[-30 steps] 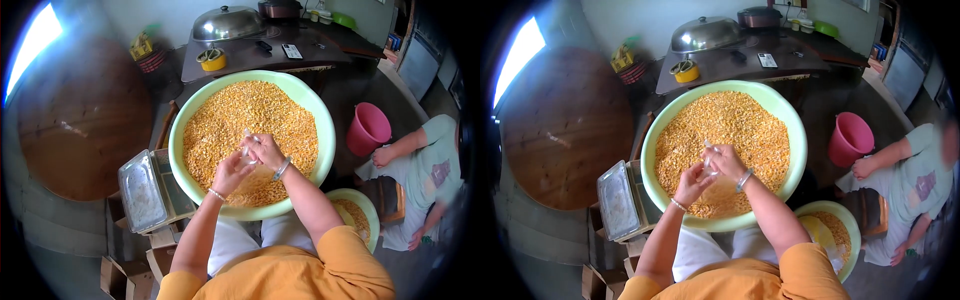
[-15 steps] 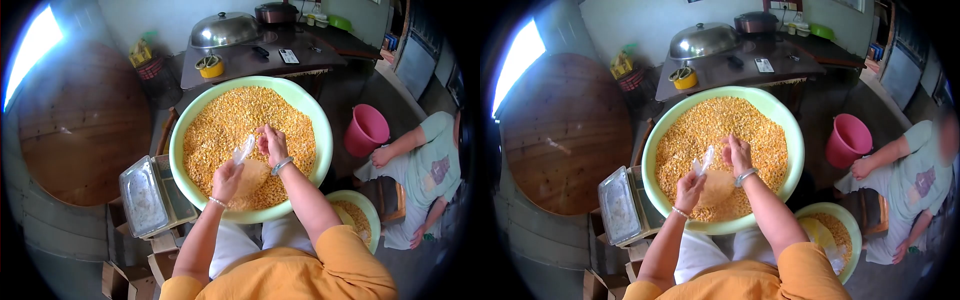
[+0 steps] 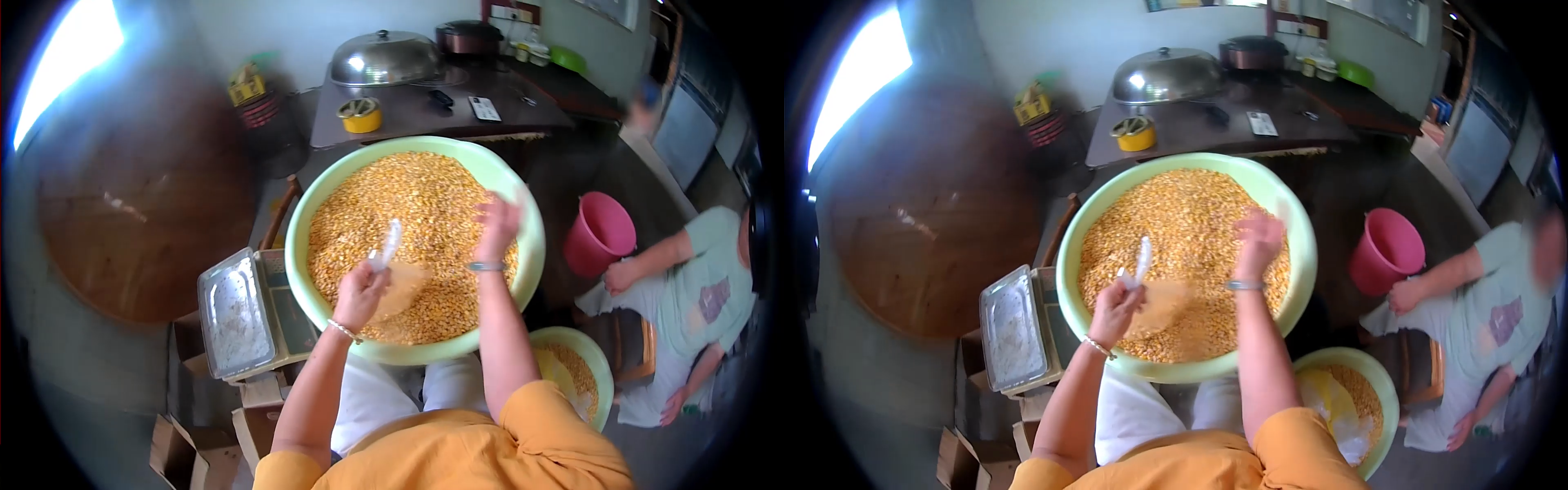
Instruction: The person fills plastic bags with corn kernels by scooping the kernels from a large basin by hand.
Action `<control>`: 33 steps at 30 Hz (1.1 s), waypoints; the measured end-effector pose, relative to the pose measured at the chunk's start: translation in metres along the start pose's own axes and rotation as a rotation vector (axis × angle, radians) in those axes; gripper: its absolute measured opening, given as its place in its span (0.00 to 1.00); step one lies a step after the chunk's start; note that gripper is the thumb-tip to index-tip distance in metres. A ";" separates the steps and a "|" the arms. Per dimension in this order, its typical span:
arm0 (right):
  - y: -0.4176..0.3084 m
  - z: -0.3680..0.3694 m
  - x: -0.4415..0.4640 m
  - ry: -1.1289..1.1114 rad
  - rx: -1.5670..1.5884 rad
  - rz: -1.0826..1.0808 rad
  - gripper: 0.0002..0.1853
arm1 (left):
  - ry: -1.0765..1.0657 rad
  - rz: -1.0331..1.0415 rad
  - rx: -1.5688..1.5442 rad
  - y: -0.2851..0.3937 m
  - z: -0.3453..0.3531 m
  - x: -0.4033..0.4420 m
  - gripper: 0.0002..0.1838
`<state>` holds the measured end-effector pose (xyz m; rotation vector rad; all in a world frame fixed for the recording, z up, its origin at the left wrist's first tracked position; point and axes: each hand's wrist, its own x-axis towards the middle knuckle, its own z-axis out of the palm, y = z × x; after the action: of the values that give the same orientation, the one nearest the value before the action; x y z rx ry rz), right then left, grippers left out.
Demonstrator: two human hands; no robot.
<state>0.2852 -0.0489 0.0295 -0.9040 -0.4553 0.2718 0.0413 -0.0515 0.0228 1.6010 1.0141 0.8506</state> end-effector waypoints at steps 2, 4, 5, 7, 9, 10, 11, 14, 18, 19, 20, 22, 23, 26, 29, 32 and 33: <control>-0.066 -0.009 0.012 0.121 0.004 -0.249 0.35 | 0.017 -0.014 0.121 -0.006 -0.002 0.001 0.08; -0.107 -0.014 0.028 0.113 0.149 -0.437 0.41 | 0.018 0.050 0.204 -0.005 -0.003 0.001 0.08; -0.118 -0.018 0.042 0.139 0.134 -0.434 0.42 | 0.037 0.040 0.169 -0.017 0.001 0.007 0.07; -0.129 -0.014 0.048 0.057 0.092 -0.468 0.37 | 0.051 0.014 0.306 0.014 0.005 0.004 0.07; -0.117 -0.006 0.040 -0.158 0.003 -0.376 0.31 | 0.066 0.034 0.258 0.019 0.012 0.002 0.07; -0.096 -0.004 0.044 -0.158 0.089 -0.149 0.26 | 0.082 0.076 0.157 0.018 0.014 0.000 0.07; -0.067 -0.014 0.048 -0.114 0.085 0.049 0.19 | 0.104 0.126 0.057 0.019 0.014 0.000 0.07; -0.017 -0.002 0.006 -0.332 -0.141 0.319 0.09 | 0.152 0.127 -0.313 0.026 0.002 -0.002 0.05; 0.105 -0.026 -0.029 -0.763 -0.657 -0.314 0.07 | 0.234 0.239 -0.533 0.043 -0.033 -0.021 0.06; 0.096 -0.019 -0.038 -0.778 -0.607 -0.141 0.07 | 0.273 0.257 -0.530 0.051 -0.043 -0.031 0.07; 0.082 -0.015 -0.042 -0.790 -0.560 0.033 0.07 | 0.323 0.245 -0.527 0.062 -0.053 -0.044 0.06; 0.073 -0.013 -0.049 -0.817 -0.616 0.210 0.07 | 0.429 0.259 -0.558 0.071 -0.075 -0.069 0.08; 0.078 -0.022 -0.044 -0.842 -0.721 0.215 0.07 | 0.489 0.262 -0.510 0.073 -0.089 -0.084 0.08; 0.074 -0.032 -0.038 -0.913 -0.779 0.154 0.08 | 0.716 0.275 -0.462 0.064 -0.129 -0.133 0.05; 0.064 -0.027 -0.039 -0.934 -0.792 0.143 0.09 | 0.865 0.295 -0.386 0.032 -0.166 -0.190 0.05; 0.077 -0.031 -0.034 -0.973 -0.791 0.134 0.10 | 1.087 0.122 -0.261 -0.010 -0.187 -0.245 0.04; 0.079 -0.032 -0.034 -0.988 -0.791 0.132 0.10 | 1.157 0.080 -0.250 -0.031 -0.192 -0.264 0.04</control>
<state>0.2682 -0.0381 -0.0599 -1.5492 -1.4866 0.6901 -0.2412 -0.2171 0.0269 0.8539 1.5166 1.9633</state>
